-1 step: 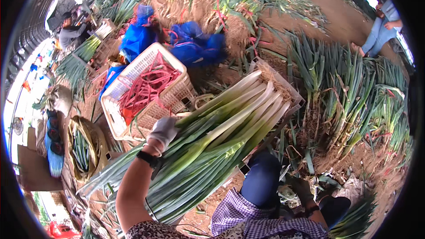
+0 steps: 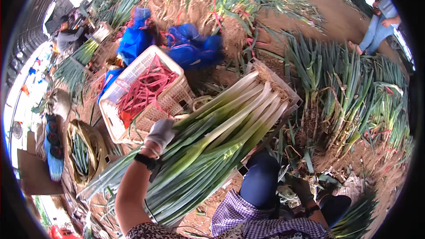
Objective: The person pulls a leek from a pile, peels away the outer layers and roots by hand, and places the cleaned leek into a crate, repeating the process with a second leek.
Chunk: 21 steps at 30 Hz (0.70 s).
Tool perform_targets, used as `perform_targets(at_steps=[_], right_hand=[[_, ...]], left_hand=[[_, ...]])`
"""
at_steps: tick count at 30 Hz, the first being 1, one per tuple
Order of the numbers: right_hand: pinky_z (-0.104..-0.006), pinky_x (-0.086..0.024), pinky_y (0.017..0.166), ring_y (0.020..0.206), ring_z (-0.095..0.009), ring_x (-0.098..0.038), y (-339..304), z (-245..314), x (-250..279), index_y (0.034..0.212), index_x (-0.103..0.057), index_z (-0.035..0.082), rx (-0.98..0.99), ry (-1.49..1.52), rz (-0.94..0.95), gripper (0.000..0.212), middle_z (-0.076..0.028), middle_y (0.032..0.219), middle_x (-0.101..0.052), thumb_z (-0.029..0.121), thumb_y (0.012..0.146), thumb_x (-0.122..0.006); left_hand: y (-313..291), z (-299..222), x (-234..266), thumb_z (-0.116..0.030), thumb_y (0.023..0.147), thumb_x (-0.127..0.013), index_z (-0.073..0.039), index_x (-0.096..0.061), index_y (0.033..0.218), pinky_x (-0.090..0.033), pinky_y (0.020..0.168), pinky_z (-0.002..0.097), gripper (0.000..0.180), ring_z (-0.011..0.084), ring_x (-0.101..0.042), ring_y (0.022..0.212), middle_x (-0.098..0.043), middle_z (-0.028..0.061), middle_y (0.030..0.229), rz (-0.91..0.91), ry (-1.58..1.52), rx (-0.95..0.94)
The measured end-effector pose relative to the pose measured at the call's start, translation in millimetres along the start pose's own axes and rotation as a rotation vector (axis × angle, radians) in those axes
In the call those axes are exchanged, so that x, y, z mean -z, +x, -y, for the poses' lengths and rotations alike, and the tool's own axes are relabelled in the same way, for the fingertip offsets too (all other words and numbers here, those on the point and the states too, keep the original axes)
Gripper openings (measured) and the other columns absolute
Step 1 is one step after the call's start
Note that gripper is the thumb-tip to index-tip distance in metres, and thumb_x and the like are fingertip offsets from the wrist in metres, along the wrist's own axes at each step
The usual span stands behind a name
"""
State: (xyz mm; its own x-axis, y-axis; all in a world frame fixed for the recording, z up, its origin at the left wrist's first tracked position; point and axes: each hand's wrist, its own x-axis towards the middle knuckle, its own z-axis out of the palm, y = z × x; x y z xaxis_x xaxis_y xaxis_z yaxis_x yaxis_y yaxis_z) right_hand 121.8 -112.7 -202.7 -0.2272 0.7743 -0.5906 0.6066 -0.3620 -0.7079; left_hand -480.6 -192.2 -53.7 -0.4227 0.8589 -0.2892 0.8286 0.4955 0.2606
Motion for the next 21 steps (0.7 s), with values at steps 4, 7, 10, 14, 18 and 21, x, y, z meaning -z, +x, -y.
perform_targets(at_steps=[4,7,10,14,18,21], right_hand=[[-0.0292,-0.05,0.058,0.064,-0.015,-0.064,-10.4,-27.0,8.4,0.098,-0.067,0.0,-0.019,-0.038,-0.035,0.03,-0.008,0.074,-0.067,0.027,0.085,-0.061],[-0.0306,-0.051,0.064,0.068,-0.017,-0.066,-18.6,-34.5,12.1,0.099,-0.067,0.0,-0.056,-0.186,-0.007,0.032,-0.011,0.077,-0.068,0.028,0.085,-0.059],[-0.0306,-0.052,0.064,0.069,-0.017,-0.065,-20.7,-29.0,8.3,0.099,-0.066,-0.003,-0.126,-0.157,-0.035,0.033,-0.011,0.082,-0.068,0.026,0.085,-0.06],[-0.0297,-0.052,0.064,0.068,-0.016,-0.065,-14.1,-10.1,1.2,0.098,-0.067,-0.002,-0.059,-0.257,-0.004,0.033,-0.01,0.081,-0.068,0.028,0.085,-0.062],[-0.0293,-0.052,0.065,0.069,-0.017,-0.065,-28.1,-13.6,10.1,0.103,-0.066,-0.001,0.067,-0.091,-0.032,0.031,-0.01,0.084,-0.068,0.024,0.085,-0.062],[-0.0288,-0.052,0.063,0.068,-0.016,-0.065,-40.5,-22.1,17.6,0.104,-0.065,-0.001,0.05,-0.073,-0.035,0.032,-0.01,0.084,-0.068,0.024,0.084,-0.062]], left_hand=[[2.2,3.0,7.1,-0.029,0.069,-0.072,-0.004,-0.068,0.09,-0.047,0.07,0.0437,0.033,0.0382,-0.063,0.079,-0.064,0.0219,0.078,0.017,-0.12,0.055],[16.7,22.7,-9.2,-0.03,0.069,-0.074,-0.004,-0.067,0.094,-0.046,0.07,0.042,0.037,0.0359,-0.063,0.079,-0.064,0.021,0.08,0.112,-0.172,0.108],[34.8,29.3,-18.3,-0.022,0.072,-0.071,0.001,-0.065,0.099,-0.046,0.071,0.0374,0.036,0.027,-0.063,0.077,-0.066,0.0174,0.084,0.16,-0.174,0.047],[42.1,56.0,-30.8,-0.021,0.074,-0.072,-0.001,-0.064,0.097,-0.045,0.07,0.0375,0.031,0.0278,-0.062,0.075,-0.066,0.0155,0.079,0.155,-0.021,-0.105],[46.6,66.7,-23.8,-0.02,0.076,-0.072,-0.001,-0.064,0.096,-0.044,0.068,0.0343,0.029,0.0188,-0.058,0.071,-0.065,0.009,0.077,0.216,-0.465,-0.012],[52.3,85.5,-21.3,-0.029,0.075,-0.073,-0.002,-0.066,0.096,-0.043,0.068,0.0317,0.035,0.0149,-0.054,0.071,-0.062,0.0036,0.075,0.296,-0.477,-0.015]])
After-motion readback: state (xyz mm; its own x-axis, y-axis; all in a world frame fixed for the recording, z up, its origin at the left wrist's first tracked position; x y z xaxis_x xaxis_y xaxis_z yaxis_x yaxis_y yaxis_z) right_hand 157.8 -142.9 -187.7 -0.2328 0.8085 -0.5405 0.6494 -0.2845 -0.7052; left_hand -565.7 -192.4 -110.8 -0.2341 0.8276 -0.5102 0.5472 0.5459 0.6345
